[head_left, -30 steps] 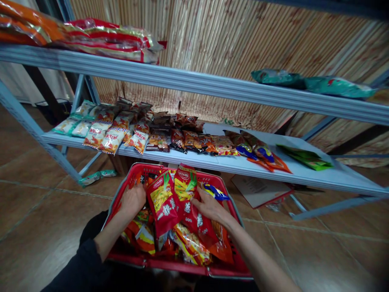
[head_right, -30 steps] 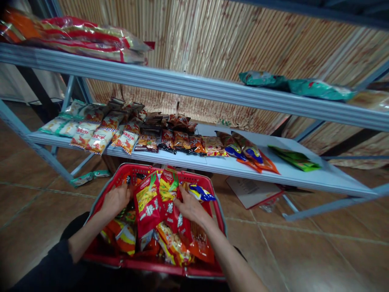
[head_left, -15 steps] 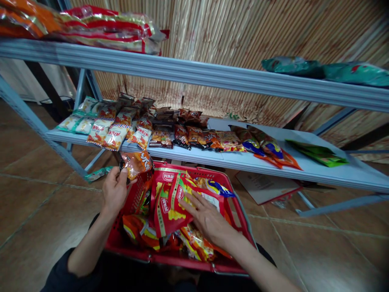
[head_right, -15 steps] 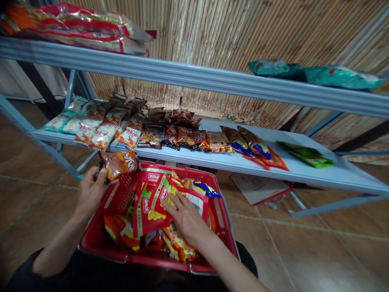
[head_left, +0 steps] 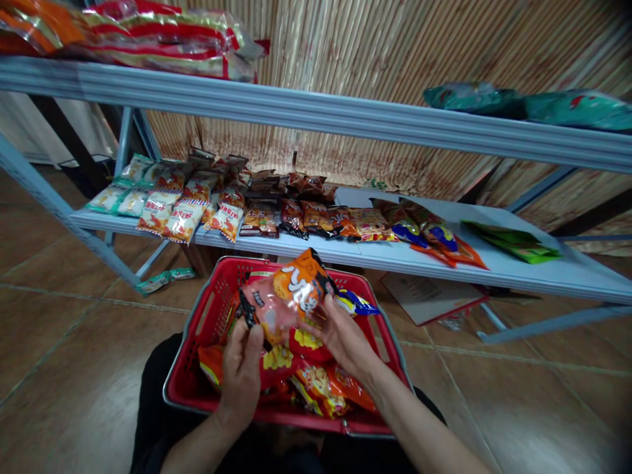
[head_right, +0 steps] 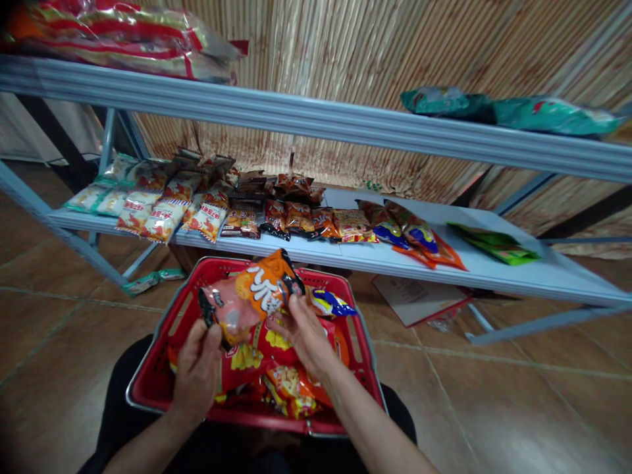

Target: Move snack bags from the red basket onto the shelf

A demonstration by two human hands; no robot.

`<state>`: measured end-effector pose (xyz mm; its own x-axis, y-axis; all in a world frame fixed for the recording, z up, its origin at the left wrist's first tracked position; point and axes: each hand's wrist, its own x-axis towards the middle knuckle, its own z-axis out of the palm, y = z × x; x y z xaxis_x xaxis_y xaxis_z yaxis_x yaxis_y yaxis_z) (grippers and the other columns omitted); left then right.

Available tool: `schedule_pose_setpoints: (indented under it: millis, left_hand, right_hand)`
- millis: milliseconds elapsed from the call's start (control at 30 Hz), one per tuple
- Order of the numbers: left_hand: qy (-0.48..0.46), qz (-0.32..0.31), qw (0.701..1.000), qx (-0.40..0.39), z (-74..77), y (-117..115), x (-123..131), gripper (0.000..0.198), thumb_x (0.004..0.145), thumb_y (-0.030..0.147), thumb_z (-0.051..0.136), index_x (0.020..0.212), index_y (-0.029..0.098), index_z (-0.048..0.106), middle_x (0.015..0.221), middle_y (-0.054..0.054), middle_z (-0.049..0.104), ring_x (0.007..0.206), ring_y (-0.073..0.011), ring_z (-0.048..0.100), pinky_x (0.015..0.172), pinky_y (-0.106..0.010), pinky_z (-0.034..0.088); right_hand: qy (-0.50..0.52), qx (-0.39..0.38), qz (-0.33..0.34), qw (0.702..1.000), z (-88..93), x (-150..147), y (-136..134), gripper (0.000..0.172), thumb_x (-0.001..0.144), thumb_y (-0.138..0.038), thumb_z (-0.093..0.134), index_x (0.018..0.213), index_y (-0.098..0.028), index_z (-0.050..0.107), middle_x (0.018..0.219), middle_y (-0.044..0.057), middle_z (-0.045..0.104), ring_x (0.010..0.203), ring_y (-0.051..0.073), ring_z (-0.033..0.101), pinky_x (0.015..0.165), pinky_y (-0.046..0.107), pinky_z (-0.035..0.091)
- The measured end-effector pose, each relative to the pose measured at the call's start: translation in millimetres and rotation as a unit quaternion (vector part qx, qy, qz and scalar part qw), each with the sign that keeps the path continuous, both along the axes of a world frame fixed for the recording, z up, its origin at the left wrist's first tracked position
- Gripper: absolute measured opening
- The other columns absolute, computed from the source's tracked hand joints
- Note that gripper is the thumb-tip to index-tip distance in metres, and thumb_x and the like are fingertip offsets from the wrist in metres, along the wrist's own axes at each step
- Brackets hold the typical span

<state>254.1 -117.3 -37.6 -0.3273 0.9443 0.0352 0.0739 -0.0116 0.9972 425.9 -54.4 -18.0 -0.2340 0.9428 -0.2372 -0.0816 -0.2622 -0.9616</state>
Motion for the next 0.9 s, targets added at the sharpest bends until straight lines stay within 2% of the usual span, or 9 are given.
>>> schedule_pose_setpoints:
  millis: [67, 133, 200, 267, 300, 433, 600, 733, 900]
  left_hand:
    - [-0.013, -0.053, 0.998, -0.01, -6.8, -10.1, 11.9, 0.03, 0.085, 0.047, 0.044, 0.089, 0.019, 0.055, 0.086, -0.003, 0.062, 0.079, -0.0156, 0.058, 0.074, -0.025, 0.049]
    - [-0.014, -0.108, 0.994, -0.025, -8.6, -14.1, 15.4, 0.031, 0.085, 0.046, 0.045, 0.09, 0.018, 0.057, 0.087, -0.005, 0.061, 0.08, -0.0168, 0.058, 0.07, -0.026, 0.05]
    - [-0.002, -0.174, 0.984, -0.035, -4.3, -12.0, 11.1, 0.032, 0.084, 0.046, 0.046, 0.089, 0.018, 0.059, 0.088, -0.006, 0.062, 0.08, -0.0175, 0.059, 0.066, -0.026, 0.051]
    - [0.002, -0.207, 0.978, -0.031, 4.4, -3.9, 1.2, 0.031, 0.083, 0.046, 0.048, 0.089, 0.018, 0.061, 0.089, -0.006, 0.063, 0.079, -0.0178, 0.06, 0.065, -0.026, 0.051]
    - [-0.002, -0.201, 0.979, -0.029, 9.3, 2.3, -4.7, 0.031, 0.081, 0.045, 0.049, 0.09, 0.018, 0.061, 0.088, -0.005, 0.064, 0.078, -0.0176, 0.06, 0.067, -0.026, 0.051]
    - [-0.088, -0.1, 0.99, -0.046, 22.8, 38.6, -23.4, 0.034, 0.078, 0.047, 0.052, 0.09, 0.016, 0.059, 0.089, -0.006, 0.065, 0.078, -0.0182, 0.063, 0.069, -0.03, 0.052]
    - [-0.119, -0.132, 0.982, -0.058, 25.3, 79.9, -15.5, 0.039, 0.067, 0.047, 0.065, 0.089, 0.015, 0.063, 0.087, -0.007, 0.068, 0.086, -0.0204, 0.063, 0.074, -0.029, 0.05]
    - [-0.197, -0.166, 0.963, -0.075, 28.7, 88.7, 4.1, 0.034, 0.064, 0.046, 0.069, 0.081, 0.017, 0.064, 0.076, -0.004, 0.069, 0.071, -0.0188, 0.065, 0.067, -0.029, 0.05]
    - [-0.224, -0.115, 0.964, -0.081, 32.4, 85.4, 13.7, 0.029, 0.061, 0.041, 0.071, 0.071, 0.016, 0.061, 0.063, -0.001, 0.066, 0.057, -0.0156, 0.062, 0.057, -0.026, 0.048]
  right_hand:
    - [0.083, -0.07, -0.076, 0.991, -3.4, -6.3, 6.5, 0.053, 0.085, -0.057, 0.04, 0.121, -0.02, 0.05, 0.12, 0.011, 0.061, 0.105, 0.025, 0.06, 0.082, 0.043, 0.053]
    - [0.126, -0.106, -0.105, 0.981, -6.8, -8.3, 12.3, 0.048, 0.085, -0.053, 0.042, 0.116, -0.018, 0.052, 0.115, 0.011, 0.064, 0.105, 0.025, 0.06, 0.079, 0.041, 0.055]
    - [0.142, -0.118, -0.121, 0.975, -9.2, -6.9, 16.6, 0.044, 0.085, -0.05, 0.043, 0.114, -0.018, 0.052, 0.116, 0.01, 0.064, 0.108, 0.025, 0.059, 0.079, 0.04, 0.055]
    - [0.142, -0.122, -0.136, 0.973, -9.8, -4.1, 20.0, 0.04, 0.085, -0.047, 0.044, 0.112, -0.019, 0.053, 0.116, 0.009, 0.064, 0.11, 0.024, 0.058, 0.079, 0.04, 0.055]
    - [0.143, -0.125, -0.139, 0.972, -9.4, -2.6, 21.6, 0.039, 0.085, -0.046, 0.045, 0.111, -0.019, 0.053, 0.115, 0.008, 0.065, 0.109, 0.024, 0.058, 0.08, 0.04, 0.055]
    - [0.153, -0.144, -0.128, 0.969, -3.9, 0.8, 26.3, 0.03, 0.079, -0.04, 0.056, 0.1, -0.019, 0.058, 0.103, 0.007, 0.07, 0.098, 0.024, 0.064, 0.08, 0.039, 0.054]
    - [0.133, -0.114, -0.119, 0.977, 4.0, -5.8, 25.1, 0.03, 0.064, -0.037, 0.075, 0.086, -0.019, 0.064, 0.088, 0.004, 0.073, 0.085, 0.021, 0.067, 0.077, 0.033, 0.053]
    - [0.103, -0.09, -0.091, 0.986, 8.3, -14.5, 25.4, 0.028, 0.064, -0.043, 0.074, 0.079, -0.02, 0.067, 0.083, 0.004, 0.073, 0.078, 0.02, 0.067, 0.073, 0.03, 0.052]
    - [0.099, -0.051, -0.072, 0.991, 10.6, -15.1, 31.4, 0.023, 0.062, -0.037, 0.076, 0.074, -0.019, 0.068, 0.069, 0.001, 0.071, 0.061, 0.015, 0.064, 0.062, 0.025, 0.049]
